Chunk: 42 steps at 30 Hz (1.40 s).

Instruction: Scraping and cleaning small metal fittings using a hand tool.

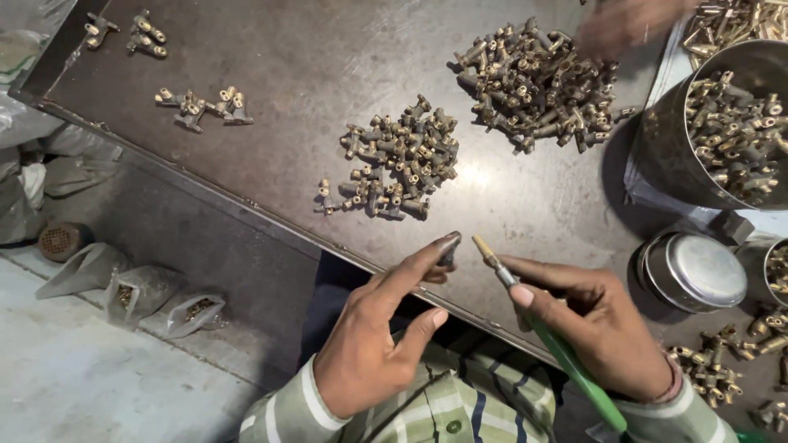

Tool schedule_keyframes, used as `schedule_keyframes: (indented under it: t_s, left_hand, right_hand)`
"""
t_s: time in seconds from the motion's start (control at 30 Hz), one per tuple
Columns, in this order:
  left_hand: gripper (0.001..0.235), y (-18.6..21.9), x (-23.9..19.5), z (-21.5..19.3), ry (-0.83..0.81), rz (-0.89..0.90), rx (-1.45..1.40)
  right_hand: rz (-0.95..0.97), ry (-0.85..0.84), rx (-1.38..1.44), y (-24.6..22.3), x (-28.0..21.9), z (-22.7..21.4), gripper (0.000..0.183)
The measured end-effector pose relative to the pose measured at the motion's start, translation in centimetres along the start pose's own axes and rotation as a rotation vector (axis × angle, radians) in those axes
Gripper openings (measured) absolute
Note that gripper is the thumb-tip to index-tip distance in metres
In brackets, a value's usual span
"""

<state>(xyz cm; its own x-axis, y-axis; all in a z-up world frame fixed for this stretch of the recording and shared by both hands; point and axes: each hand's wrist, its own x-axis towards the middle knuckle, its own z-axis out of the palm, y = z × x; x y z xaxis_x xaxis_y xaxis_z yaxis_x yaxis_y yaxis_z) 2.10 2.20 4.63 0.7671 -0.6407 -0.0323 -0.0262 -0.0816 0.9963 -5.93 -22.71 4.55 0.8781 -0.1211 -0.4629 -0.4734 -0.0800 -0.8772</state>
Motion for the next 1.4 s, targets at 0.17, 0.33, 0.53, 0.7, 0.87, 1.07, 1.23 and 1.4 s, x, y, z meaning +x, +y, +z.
schedule_keyframes:
  t_s: [0.17, 0.33, 0.53, 0.7, 0.87, 1.07, 1.23, 1.4]
  left_hand:
    - [0.068, 0.8, 0.6, 0.1, 0.038, 0.215, 0.265]
    - [0.068, 0.7, 0.9, 0.5, 0.007, 0.190, 0.377]
    - [0.059, 0.7, 0.6, 0.3, 0.084, 0.271, 0.495]
    - [0.056, 1.7, 1.2, 0.0, 0.032, 0.281, 0.495]
    - [0.058, 0.7, 0.8, 0.2, 0.029, 0.293, 0.467]
    - [0.073, 0.6, 0.2, 2.7, 0.038, -0.062, -0.379]
    - [0.071, -1.8, -0.5, 4.2, 0.054, -0.163, -0.608]
    - [0.037, -0.9, -0.8, 1.4, 0.407, -0.185, -0.040]
  right_hand:
    - [0.071, -0.023, 0.068, 0.0, -0.4, 0.6, 0.042]
    - [0.107, -0.050, 0.084, -0.9, -0.7, 0.7, 0.040]
    - [0.120, -0.019, 0.117, -1.0, -0.6, 0.3, 0.039]
    - [0.029, -0.020, 0.071, -0.9, -0.5, 0.4, 0.042]
    - [0.011, 0.008, 0.064, -0.6, -0.1, 0.4, 0.041]
    - [0.018, 0.151, 0.132, -1.1, 2.0, 2.5, 0.027]
    - [-0.068, 0.226, 0.112, -0.6, 3.6, 3.1, 0.022]
    - [-0.072, 0.051, 0.486, -2.0, 4.3, 0.5, 0.037]
